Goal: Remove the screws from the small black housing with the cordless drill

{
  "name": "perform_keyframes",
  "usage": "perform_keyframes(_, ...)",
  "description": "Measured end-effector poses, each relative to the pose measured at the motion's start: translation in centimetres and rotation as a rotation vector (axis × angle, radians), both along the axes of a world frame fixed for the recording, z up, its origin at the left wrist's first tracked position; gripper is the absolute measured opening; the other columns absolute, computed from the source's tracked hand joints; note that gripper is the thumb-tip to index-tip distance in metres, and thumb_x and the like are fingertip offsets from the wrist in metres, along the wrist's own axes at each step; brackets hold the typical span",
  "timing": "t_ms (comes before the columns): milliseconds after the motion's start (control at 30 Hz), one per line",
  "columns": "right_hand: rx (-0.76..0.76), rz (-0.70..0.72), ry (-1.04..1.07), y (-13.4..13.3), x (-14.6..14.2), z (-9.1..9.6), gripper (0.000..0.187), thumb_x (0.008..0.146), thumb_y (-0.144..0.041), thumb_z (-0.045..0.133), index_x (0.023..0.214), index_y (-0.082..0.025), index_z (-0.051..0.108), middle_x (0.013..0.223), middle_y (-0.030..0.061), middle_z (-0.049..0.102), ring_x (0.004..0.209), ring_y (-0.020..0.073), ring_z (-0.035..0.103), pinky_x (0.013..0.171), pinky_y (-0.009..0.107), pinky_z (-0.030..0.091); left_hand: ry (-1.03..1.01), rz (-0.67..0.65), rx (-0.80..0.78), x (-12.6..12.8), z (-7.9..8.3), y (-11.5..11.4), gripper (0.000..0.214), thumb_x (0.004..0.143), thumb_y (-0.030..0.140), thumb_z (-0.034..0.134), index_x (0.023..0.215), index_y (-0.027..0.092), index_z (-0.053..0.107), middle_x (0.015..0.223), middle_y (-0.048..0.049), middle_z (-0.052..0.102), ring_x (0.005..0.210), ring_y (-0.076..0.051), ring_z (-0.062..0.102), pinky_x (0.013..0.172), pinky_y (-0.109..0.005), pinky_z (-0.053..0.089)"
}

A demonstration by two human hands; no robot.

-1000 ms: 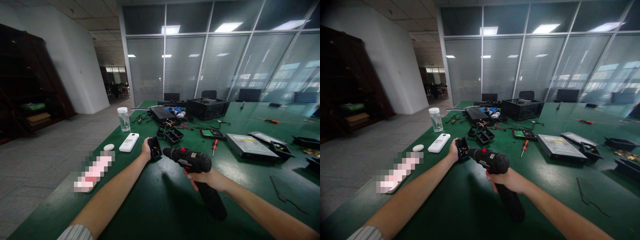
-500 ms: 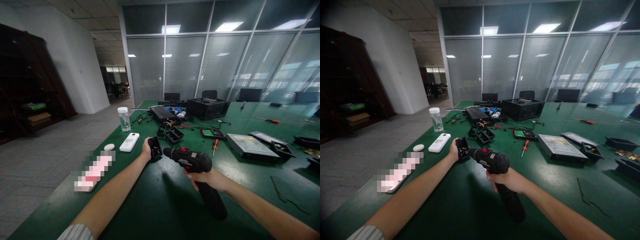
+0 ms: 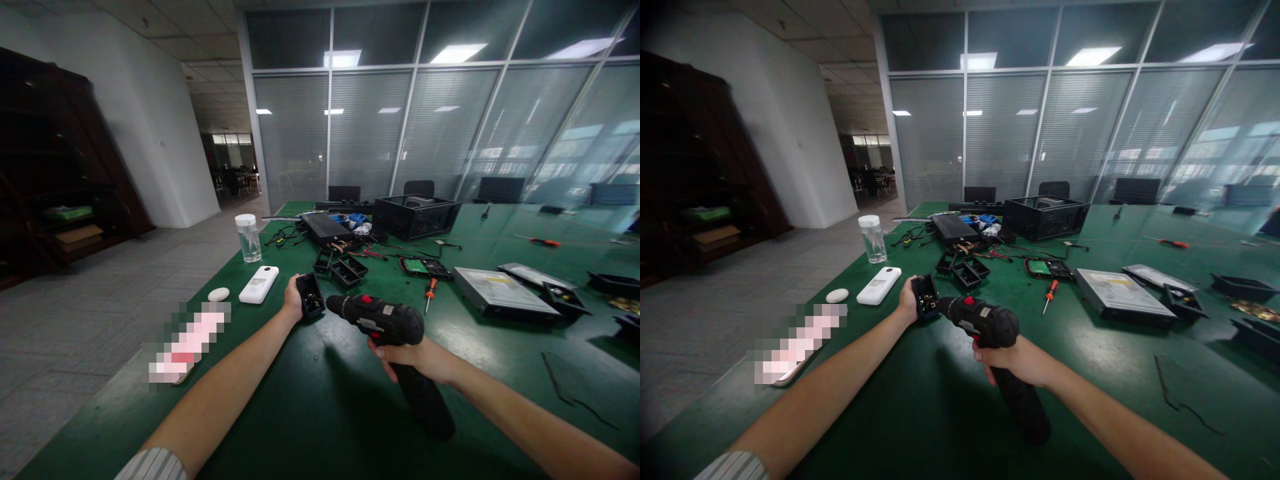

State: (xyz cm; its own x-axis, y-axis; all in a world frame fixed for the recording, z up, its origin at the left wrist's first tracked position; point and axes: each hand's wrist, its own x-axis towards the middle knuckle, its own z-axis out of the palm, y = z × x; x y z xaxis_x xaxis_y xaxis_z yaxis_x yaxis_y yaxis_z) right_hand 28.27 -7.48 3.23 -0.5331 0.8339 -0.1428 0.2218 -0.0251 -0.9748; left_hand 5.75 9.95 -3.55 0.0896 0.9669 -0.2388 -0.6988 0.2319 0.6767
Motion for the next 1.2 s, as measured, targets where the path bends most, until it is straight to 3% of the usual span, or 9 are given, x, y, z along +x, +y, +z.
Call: perform_keyframes(1200,0.025,0.028,0.019,0.06,0.13,-0.12,0.024,0.080,-0.036,0.062,0.087,-0.015,0.054,0.052,-0.0040,0.058,0.049,0.0122,0.052,0.056,0.025,0.035,0.046,-0.012,0.045,-0.05,-0.05,-0.01,0.032,0.076,0.047,0.048,0.079,0.017,0.059,0.061,-0.0040,0.059,0.050,-0.021,0.058,0.052,-0.035,0.048)
